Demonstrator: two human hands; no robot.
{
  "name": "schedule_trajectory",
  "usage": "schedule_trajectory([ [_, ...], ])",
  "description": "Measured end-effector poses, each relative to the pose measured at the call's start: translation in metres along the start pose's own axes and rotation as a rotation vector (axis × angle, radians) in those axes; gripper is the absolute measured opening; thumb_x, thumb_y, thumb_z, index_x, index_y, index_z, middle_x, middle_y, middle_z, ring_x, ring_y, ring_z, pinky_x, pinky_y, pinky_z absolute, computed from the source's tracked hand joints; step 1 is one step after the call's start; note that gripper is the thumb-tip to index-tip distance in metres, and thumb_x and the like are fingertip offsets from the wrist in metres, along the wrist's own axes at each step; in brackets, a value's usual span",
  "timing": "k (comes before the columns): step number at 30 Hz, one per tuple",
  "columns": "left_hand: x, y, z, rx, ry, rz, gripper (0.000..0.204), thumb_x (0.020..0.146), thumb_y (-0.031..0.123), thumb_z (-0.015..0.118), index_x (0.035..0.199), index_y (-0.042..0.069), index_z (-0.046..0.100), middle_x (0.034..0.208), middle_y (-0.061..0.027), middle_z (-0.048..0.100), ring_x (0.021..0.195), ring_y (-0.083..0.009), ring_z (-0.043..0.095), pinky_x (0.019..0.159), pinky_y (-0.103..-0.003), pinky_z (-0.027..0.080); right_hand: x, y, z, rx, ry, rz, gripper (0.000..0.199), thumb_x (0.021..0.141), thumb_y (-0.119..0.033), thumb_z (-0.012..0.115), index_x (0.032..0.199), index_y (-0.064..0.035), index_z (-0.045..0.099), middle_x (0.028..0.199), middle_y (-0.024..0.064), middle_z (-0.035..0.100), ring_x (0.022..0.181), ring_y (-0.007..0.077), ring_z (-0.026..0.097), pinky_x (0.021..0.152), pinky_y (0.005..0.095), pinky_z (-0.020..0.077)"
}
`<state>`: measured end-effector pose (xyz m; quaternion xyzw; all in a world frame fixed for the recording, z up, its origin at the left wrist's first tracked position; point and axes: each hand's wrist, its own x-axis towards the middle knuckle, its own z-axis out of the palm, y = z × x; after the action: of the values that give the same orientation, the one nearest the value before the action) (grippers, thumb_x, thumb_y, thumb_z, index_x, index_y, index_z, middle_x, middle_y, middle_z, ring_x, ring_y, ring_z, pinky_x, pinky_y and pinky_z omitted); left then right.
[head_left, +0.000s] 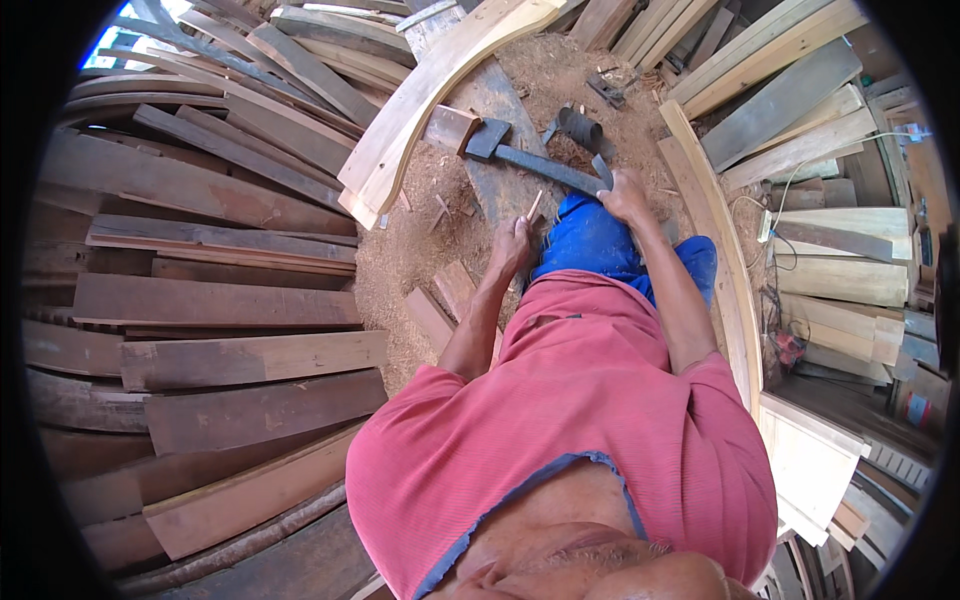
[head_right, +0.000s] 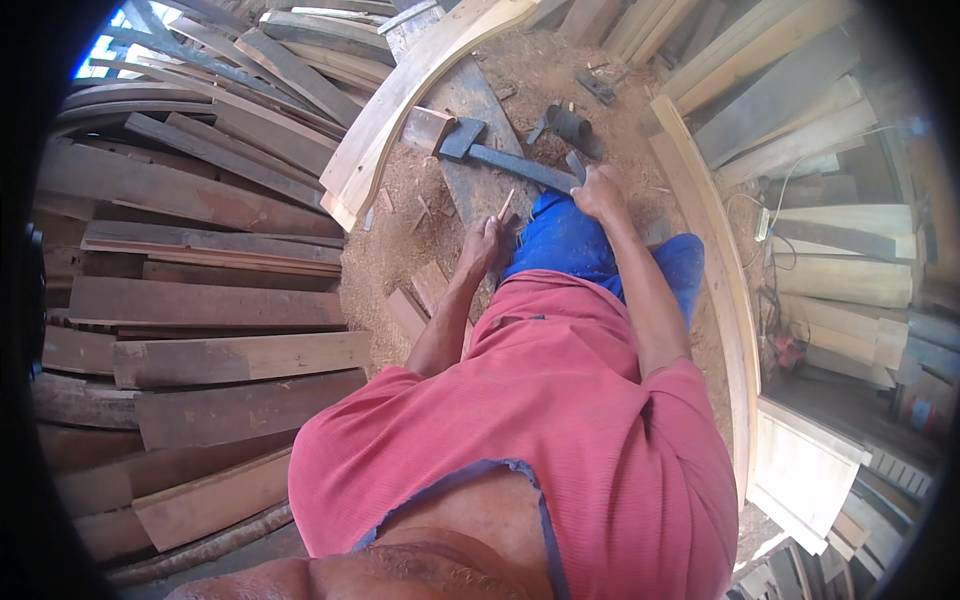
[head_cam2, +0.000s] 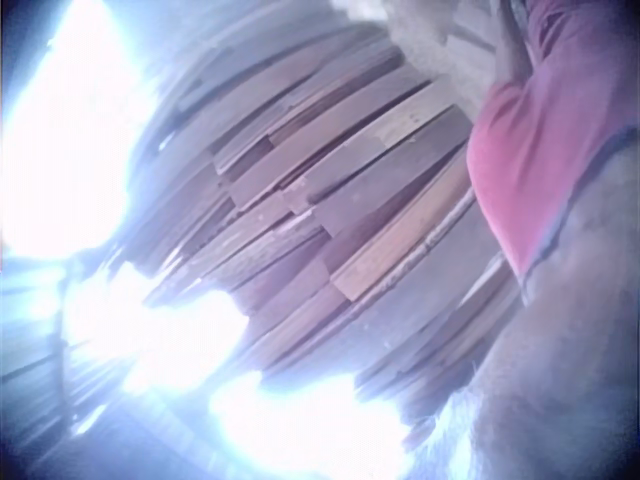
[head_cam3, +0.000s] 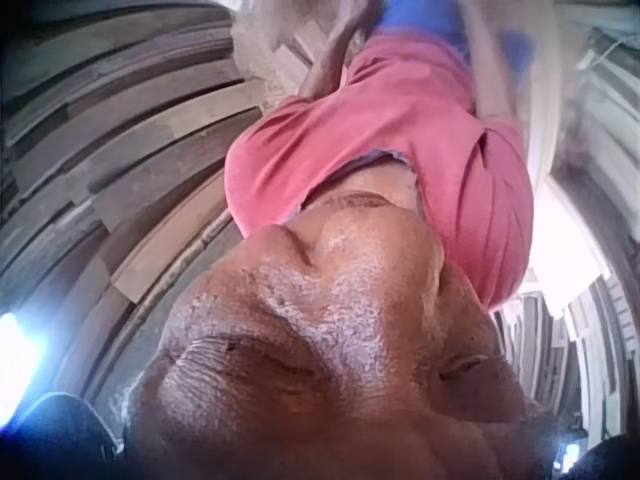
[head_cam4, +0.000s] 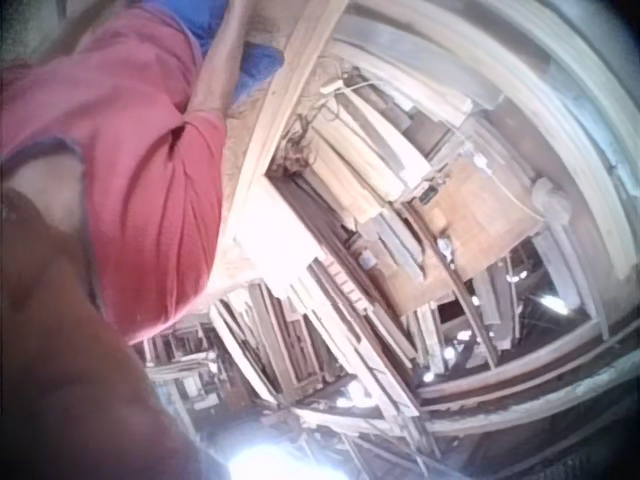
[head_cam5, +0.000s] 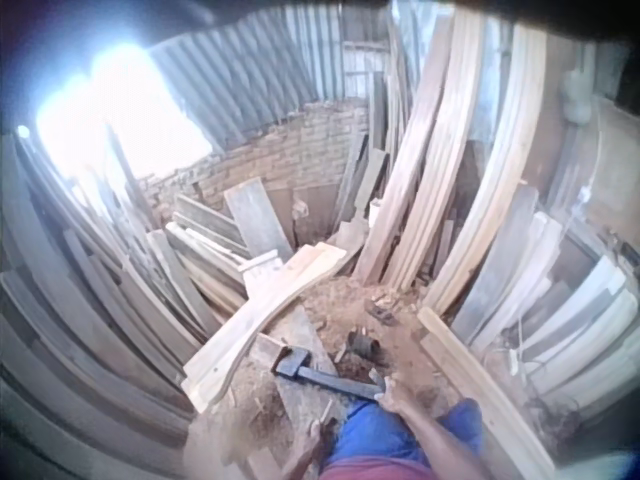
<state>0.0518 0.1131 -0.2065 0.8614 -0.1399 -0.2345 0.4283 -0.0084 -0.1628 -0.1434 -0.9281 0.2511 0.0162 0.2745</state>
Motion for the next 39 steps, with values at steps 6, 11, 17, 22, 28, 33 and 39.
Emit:
schedule_trajectory([
  [6,0.001,0.015,-0.005,-0.127,-0.009,-0.065,0.038,0.104,0.03,0.043,0.091,0.001,0.063,0.079,-0.0055,0.06,0.076,-0.0141,0.054,0.071,-0.033,0.045,-0.017,0.051,0.027,0.448,0.131,0.303,0.031,0.087,-0.023,0.067,0.102,0.0035,0.062,0.078,0.012,0.065,0.062,0.0228,0.064,0.058,0.0379,0.0518],
  [11,0.012,0.048,0.005,-0.053,-0.01,-0.057,0.035,0.104,0.028,0.043,0.093,0.002,0.063,0.078,-0.0065,0.058,0.073,-0.0156,0.053,0.07,-0.035,0.045,-0.05,0.094,0.01,0.863,0.052,0.511,0.02,0.092,-0.023,0.062,0.095,-0.0036,0.059,0.069,0.0022,0.059,0.049,0.0088,0.05,0.044,0.0273,0.0413],
  [17,0.05,0.141,0.051,0.145,0.109,0.554,0.028,0.103,0.023,0.045,0.09,0.002,0.057,0.066,-0.0145,0.054,0.062,-0.0294,0.054,0.061,-0.041,0.043,-0.079,0.162,-0.022,1.114,0.158,0.656,0.021,0.092,-0.026,0.061,0.093,-0.0045,0.062,0.074,0.0062,0.064,0.056,0.0133,0.057,0.046,0.0313,0.0435],
  [22,0.07,0.231,0.123,0.057,-0.353,0.25,0.028,0.103,0.025,0.046,0.09,0.004,0.059,0.067,-0.0122,0.055,0.061,-0.0228,0.052,0.059,-0.039,0.044,-0.106,0.25,-0.029,0.616,0.174,0.839,0.041,0.089,-0.035,0.059,0.109,0.0004,0.063,0.092,0.0226,0.07,0.089,0.0379,0.069,0.08,0.0484,0.052],
  [28,0.071,0.317,0.224,0.212,-0.975,0.488,0.025,0.101,0.026,0.052,0.092,0.004,0.06,0.074,-0.0101,0.062,0.065,-0.0185,0.059,0.062,-0.036,0.048,-0.236,0.282,-0.017,0.577,0.33,1.393,0.044,0.084,-0.029,0.057,0.113,0.0041,0.065,0.104,0.0371,0.064,0.105,0.0486,0.063,0.09,0.0516,0.05],
  [33,0.061,0.395,0.275,0.34,-1.336,0.459,0.023,0.1,0.024,0.055,0.089,0.005,0.056,0.069,-0.0028,0.059,0.059,-0.0088,0.053,0.055,-0.028,0.045,-0.334,0.22,-0.044,0.6,0.396,1.594,0.039,0.084,-0.029,0.056,0.091,0.0074,0.07,0.091,0.0312,0.068,0.089,0.0389,0.069,0.079,0.0469,0.0545],
  [39,0.045,0.453,0.333,0.645,-1.506,0.822,0.026,0.097,0.026,0.056,0.094,0.001,0.057,0.074,-0.0148,0.066,0.07,-0.0308,0.067,0.064,-0.042,0.051,-0.356,0.164,-0.075,1.027,0.668,1.704,0.042,0.082,-0.032,0.064,0.093,0.0078,0.07,0.095,0.0298,0.069,0.098,0.0434,0.067,0.083,0.0473,0.0527],
])
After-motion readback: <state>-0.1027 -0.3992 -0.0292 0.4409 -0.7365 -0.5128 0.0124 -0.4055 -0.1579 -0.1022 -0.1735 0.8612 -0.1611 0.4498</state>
